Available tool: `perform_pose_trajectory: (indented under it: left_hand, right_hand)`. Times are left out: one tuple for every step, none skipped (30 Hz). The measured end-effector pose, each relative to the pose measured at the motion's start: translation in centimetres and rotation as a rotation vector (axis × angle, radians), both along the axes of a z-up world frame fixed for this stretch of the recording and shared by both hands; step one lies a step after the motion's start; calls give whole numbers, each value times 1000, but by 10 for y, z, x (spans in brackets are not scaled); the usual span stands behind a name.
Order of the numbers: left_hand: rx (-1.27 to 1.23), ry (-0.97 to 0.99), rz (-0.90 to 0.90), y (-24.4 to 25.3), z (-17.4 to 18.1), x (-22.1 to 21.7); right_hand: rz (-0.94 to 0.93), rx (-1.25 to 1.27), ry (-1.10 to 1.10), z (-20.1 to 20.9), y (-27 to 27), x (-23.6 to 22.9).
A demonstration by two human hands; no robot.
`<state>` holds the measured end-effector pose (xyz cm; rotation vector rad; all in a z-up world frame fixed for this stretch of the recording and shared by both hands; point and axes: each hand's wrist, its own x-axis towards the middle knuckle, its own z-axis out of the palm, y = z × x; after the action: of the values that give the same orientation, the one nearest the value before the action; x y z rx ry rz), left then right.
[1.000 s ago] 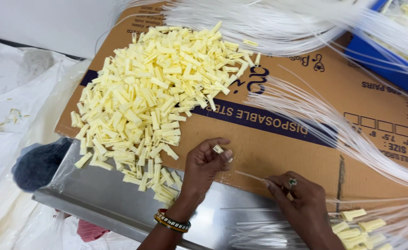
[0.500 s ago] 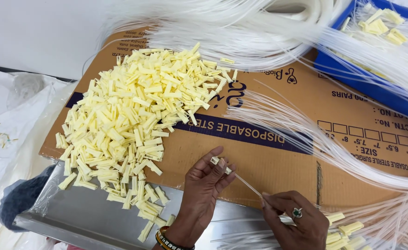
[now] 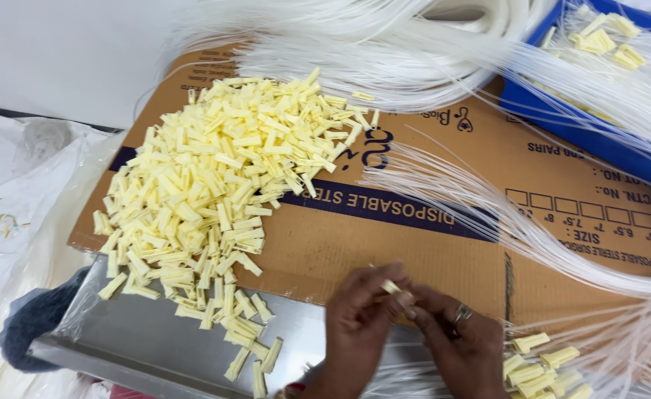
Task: The recorder opens a bag of components and assembles small yellow plastic pieces into tubes.
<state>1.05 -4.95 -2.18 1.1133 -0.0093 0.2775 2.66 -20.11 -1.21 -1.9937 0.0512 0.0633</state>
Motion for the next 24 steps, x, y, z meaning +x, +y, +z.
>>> perform_pose_trajectory:
  left_hand:
    - [3,-2,8,1,9,-2]
    - [106,18,-44,2,17,-4]
    - [208,40,-95,2,25,-6]
    - [210,43,-88,9,21,-3]
    - [321,-45,-65,15,17,0]
    - [435,-135,-44,22,14,5]
    - [440,-135,-38,36,16,14]
    - [561,135,7,49,18,23]
    - [675,407,52,62,19,33]
    - [673,412,54,78,19,47]
    - [1129,176,247,94,19,61]
    - [1569,-100,437,110,19,79]
    - [1567,-104,436,114,22,93]
    - [1667,-110,387,120,27,107]
    - [1766,-116,337,127,33,122]
    - [1771,-123,342,130,31,129]
    - [1884,-7,212,134,30,137]
    - [1986,116,71,136,27,143]
    - [1988,112,73,140,20,141]
    - [1926,40,81,143,10,136]
    - [1863,-31,90,145,0,131]
    - [1861,-26,90,144,-2,123]
    - [1820,18,102,142,-3,114]
    - [1780,60,114,141,-5,106]
  right_hand:
    - [8,3,-2,-5,-7,3]
    - [55,48,121,-10,-13,6]
    - [102,91,245,-15,-19,10]
    - [110,92,247,-20,-36,12]
    - [302,-76,10,-26,-53,14]
    - [488,-241,-235,-31,-69,19]
    - [493,-236,-238,-58,-106,32]
    - [663,-415,-428,-86,-142,47]
    - [828,-596,-621,-114,-179,61]
    - [833,-594,-619,-82,-164,67]
    - [670,-720,-269,-50,-150,74]
    - [475,-828,71,-17,-136,80]
    - [471,-829,70,-16,-125,89]
    - [466,-1078,-27,-14,-112,99]
    - [454,-1323,-127,-12,-100,109]
    - [448,-1319,-134,-18,-94,117]
    - [440,-1375,-208,-24,-89,126]
    - [433,-1432,-278,-29,-85,133]
    - [430,-1431,-279,-30,-83,138]
    - [454,-1475,-253,-30,-84,141]
    - [479,-1520,-226,-31,-85,143]
    - [484,-1520,-226,-34,-87,146]
    - [473,-1507,-242,-37,-90,148]
    - [460,-1493,-257,-40,-92,151]
